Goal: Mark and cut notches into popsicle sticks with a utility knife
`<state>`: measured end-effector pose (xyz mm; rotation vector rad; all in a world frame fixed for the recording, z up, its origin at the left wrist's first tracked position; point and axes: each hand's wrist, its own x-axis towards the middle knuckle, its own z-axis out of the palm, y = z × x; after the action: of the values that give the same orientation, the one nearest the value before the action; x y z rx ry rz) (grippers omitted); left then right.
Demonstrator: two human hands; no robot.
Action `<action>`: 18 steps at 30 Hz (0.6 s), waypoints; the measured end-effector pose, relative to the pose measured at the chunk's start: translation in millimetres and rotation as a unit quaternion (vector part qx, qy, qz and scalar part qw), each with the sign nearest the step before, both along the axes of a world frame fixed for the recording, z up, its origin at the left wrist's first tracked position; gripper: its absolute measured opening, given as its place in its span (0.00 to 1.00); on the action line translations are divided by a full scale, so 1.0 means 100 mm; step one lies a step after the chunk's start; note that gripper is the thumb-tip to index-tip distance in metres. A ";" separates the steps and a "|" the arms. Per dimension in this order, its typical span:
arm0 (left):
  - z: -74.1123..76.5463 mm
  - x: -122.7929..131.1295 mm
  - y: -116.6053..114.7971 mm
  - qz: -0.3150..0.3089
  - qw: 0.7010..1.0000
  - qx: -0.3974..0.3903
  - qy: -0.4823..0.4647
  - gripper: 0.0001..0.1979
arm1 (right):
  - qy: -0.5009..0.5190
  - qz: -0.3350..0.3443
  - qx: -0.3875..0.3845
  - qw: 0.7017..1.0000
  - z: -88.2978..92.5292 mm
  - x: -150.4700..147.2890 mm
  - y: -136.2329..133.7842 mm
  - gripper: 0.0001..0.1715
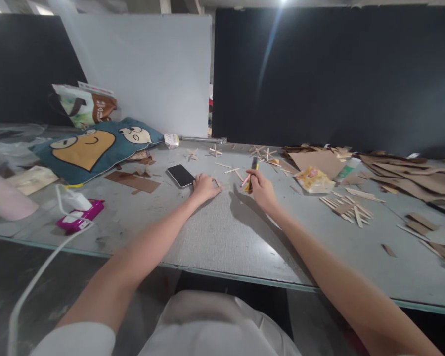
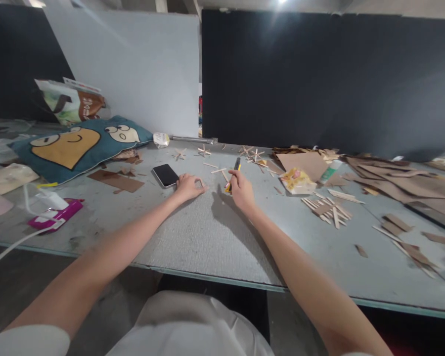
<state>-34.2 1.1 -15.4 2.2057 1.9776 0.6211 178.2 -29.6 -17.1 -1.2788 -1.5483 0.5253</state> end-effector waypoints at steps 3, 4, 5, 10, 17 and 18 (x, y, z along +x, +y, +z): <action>0.03 -0.02 -0.01 -0.028 1.000 -0.006 0.007 0.09 | 0.023 0.016 0.016 0.999 -0.07 0.01 0.02 0.28; 0.04 -0.02 -0.02 -0.039 0.999 -0.004 0.011 0.08 | 0.015 0.018 0.023 0.999 -0.09 0.01 0.03 0.28; 0.04 -0.02 -0.05 -0.050 0.999 -0.002 0.015 0.08 | -0.001 0.016 0.032 0.999 -0.10 0.01 0.03 0.28; 0.04 0.04 -0.16 -0.094 0.995 0.007 0.014 0.09 | -0.079 -0.020 0.080 0.993 -0.07 -0.04 -0.02 0.19; 0.06 0.04 -0.11 -0.083 0.996 -0.015 -0.022 0.06 | -0.103 -0.015 0.183 0.978 -0.01 -0.14 -0.22 0.21; 0.05 0.03 -0.09 -0.077 0.996 -0.018 -0.030 0.06 | -0.105 -0.005 0.194 0.975 -0.01 -0.15 -0.24 0.21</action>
<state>-30.9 -8.2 -10.5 2.2634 1.7561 0.6179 162.7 -53.4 -17.9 -1.0608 -1.7171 0.0712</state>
